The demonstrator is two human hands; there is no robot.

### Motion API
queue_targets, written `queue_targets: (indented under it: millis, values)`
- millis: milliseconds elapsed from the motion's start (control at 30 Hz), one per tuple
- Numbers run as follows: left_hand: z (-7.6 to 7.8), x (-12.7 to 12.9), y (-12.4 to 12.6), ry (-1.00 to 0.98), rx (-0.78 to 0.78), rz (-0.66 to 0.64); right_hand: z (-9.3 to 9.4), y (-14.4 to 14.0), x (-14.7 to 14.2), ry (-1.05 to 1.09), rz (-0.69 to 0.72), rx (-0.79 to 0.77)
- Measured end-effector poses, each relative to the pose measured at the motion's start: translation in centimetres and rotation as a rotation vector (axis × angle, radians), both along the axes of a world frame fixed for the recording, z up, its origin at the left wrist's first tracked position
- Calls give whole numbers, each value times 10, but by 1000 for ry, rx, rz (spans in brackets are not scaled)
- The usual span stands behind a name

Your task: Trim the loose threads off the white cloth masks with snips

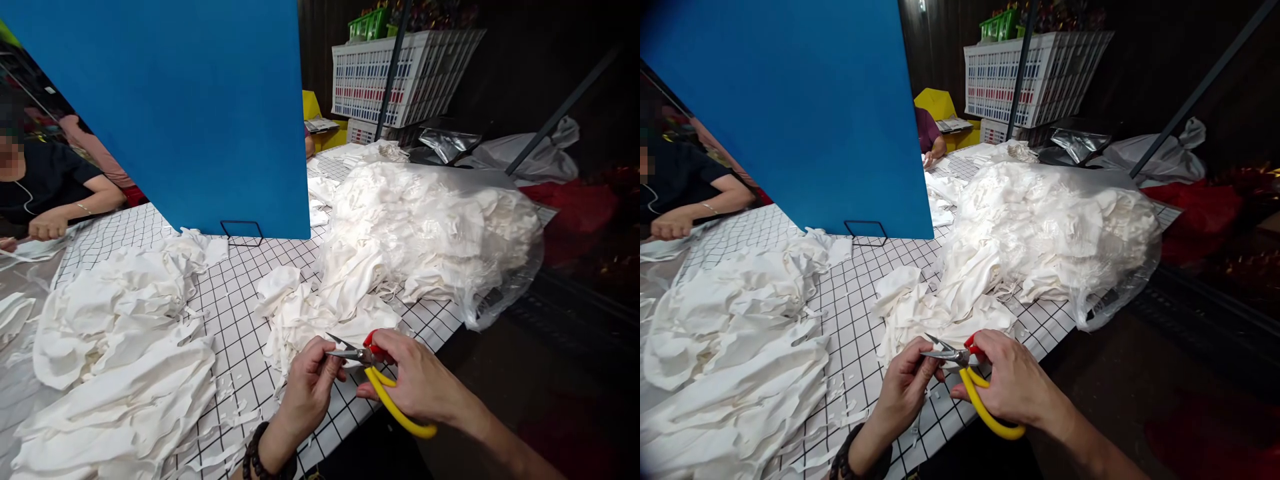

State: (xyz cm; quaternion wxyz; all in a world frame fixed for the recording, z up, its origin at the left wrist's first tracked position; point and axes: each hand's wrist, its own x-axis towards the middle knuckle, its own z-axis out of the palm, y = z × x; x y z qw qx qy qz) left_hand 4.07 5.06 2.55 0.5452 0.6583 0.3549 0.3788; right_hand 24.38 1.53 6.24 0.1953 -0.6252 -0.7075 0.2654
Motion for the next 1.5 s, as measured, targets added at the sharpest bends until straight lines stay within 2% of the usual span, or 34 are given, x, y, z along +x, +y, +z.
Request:
queue_targets:
  millis: [300, 700, 833, 933, 1100, 1200, 1300, 1367, 1500]
  values:
    - [7, -3, 0, 63, 30, -22, 2, -1, 1, -9, -8, -49]
    - [12, -7, 1, 84, 53, -55, 3, -3, 3, -54, 37, 19]
    - [13, -7, 0, 73, 28, -73, 1, -3, 1, -52, 35, 45]
    - [11, -5, -1, 0, -53, -75, -3, -4, -1, -13, 19, 46]
    - [8, -9, -2, -187, -244, -42, -18, -6, 11, 289, -33, -39]
    - [7, -27, -5, -274, -248, -9, -39, 2, 32, 473, -218, -58]
    - [6, -51, -10, -359, -243, 72, -60, 18, 51, 558, -367, -11]
    - [6, -65, -13, -395, -252, 135, -68, 28, 52, 549, -343, -25]
    - [8, -80, -15, -413, -270, 266, -69, 35, 27, 421, -138, -140]
